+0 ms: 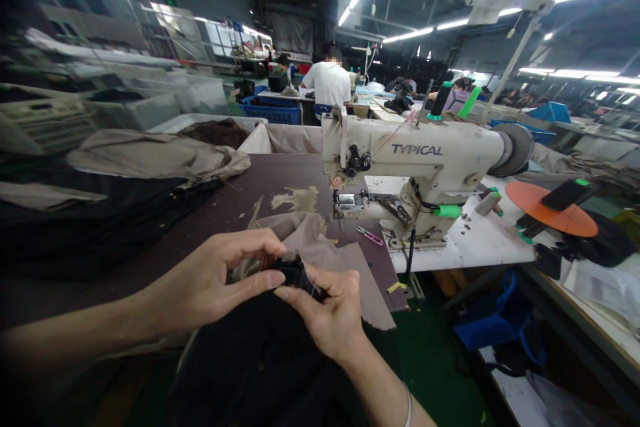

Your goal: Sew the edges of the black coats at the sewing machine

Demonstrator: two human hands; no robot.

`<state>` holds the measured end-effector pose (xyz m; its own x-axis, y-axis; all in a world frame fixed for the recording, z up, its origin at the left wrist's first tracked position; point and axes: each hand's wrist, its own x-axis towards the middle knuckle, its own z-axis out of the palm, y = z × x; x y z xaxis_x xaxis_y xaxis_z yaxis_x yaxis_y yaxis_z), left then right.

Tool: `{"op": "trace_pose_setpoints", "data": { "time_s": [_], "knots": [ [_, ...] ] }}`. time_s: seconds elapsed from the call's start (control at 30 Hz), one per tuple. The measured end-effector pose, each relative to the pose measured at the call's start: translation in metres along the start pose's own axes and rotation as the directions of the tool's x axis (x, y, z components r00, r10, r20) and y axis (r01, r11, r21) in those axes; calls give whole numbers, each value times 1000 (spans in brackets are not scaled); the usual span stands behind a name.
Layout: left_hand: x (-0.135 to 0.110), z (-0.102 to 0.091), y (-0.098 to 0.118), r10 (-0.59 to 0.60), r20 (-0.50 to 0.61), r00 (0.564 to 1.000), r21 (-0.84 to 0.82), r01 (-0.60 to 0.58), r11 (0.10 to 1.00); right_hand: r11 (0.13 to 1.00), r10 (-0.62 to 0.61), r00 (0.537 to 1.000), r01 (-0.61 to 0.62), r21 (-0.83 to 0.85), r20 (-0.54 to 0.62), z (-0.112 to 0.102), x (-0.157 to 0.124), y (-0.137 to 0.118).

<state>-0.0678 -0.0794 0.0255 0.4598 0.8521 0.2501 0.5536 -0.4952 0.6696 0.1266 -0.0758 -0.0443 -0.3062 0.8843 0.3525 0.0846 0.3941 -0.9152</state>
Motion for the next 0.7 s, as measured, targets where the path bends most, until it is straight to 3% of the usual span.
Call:
{"op": "trace_pose_setpoints", "data": {
  "time_s": [0.57, 0.7],
  "knots": [
    [6, 4, 1, 7, -61, 998, 5, -7, 1000, 990, 42, 999, -44, 136, 14, -1, 1, 1],
    [7, 4, -1, 7, -55, 998, -12, -8, 1000, 988, 58, 995, -69, 140, 79, -11, 4, -5]
  ]
}}
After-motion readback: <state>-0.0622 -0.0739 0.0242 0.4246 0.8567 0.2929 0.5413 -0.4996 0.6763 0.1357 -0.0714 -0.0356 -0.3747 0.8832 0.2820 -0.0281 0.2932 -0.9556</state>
